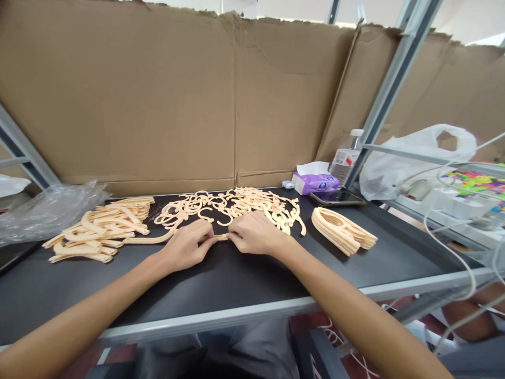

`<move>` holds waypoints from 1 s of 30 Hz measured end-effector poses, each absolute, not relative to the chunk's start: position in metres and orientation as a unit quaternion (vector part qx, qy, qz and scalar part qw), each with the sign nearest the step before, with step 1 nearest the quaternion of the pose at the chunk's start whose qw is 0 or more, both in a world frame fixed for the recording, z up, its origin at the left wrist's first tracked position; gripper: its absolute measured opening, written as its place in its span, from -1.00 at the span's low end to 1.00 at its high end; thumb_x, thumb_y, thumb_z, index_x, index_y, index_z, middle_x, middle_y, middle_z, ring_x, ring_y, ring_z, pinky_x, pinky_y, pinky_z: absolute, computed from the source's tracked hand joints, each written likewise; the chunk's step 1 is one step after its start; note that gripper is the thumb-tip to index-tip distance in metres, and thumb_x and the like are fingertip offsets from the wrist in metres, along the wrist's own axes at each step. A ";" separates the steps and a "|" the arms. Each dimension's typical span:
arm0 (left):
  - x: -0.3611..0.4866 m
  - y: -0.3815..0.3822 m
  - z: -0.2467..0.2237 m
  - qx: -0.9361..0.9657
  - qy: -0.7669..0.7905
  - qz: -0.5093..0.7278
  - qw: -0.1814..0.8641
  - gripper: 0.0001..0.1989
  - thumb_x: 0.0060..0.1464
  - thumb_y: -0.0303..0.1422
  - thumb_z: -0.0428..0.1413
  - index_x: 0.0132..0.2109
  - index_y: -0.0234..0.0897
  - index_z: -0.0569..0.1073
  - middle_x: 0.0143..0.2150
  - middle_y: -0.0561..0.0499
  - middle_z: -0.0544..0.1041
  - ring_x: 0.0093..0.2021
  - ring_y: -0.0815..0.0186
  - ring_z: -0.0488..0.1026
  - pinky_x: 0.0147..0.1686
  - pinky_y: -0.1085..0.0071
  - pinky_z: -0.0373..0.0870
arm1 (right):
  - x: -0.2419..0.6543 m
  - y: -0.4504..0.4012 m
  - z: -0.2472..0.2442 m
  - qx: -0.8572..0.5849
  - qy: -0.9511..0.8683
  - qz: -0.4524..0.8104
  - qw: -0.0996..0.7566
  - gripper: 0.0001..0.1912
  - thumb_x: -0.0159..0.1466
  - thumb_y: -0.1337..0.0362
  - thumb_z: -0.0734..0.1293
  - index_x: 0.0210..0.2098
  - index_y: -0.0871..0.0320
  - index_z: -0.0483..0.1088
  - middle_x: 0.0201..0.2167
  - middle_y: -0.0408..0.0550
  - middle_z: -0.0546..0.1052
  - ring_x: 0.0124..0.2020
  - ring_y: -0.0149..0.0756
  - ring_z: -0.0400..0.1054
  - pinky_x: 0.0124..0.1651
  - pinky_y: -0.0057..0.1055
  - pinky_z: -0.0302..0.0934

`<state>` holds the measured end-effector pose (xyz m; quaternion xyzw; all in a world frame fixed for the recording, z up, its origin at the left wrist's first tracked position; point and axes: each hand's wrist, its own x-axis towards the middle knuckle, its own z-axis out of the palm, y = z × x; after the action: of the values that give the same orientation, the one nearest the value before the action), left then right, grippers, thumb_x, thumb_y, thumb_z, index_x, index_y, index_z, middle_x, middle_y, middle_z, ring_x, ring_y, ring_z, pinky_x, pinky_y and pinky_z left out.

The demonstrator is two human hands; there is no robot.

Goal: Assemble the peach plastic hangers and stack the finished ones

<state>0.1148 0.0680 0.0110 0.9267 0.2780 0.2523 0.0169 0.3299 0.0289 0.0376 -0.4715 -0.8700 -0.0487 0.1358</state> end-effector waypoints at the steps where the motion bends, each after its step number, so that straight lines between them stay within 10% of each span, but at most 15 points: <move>1: 0.115 0.067 0.012 0.925 0.280 0.257 0.019 -0.88 0.21 -0.45 0.03 -0.34 -0.22 0.33 -0.33 0.02 0.47 -0.30 0.28 0.41 -0.31 0.36 0.33 | 0.330 0.029 0.037 -0.467 -0.871 -0.049 0.147 -0.77 0.27 0.35 0.27 -0.45 0.21 0.53 -0.43 0.00 0.58 -0.42 -0.32 0.35 -0.35 -0.40 -0.05; 30: 0.114 0.070 0.016 0.888 0.241 0.380 -0.099 -0.68 0.17 -0.52 0.03 0.07 -0.31 0.40 0.03 -0.20 0.42 0.10 0.06 0.33 0.13 0.06 0.29 | 0.337 0.048 0.022 -0.459 -0.779 -0.084 0.418 -0.80 0.27 0.21 0.35 -0.42 0.15 0.52 -0.48 -0.09 0.58 -0.46 -0.34 0.39 -0.34 -0.43 0.13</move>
<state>0.1142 0.0696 0.0158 0.8877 0.2414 0.3795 -0.0988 0.3369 0.0476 0.0223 -0.4593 -0.7790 -0.0845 0.4185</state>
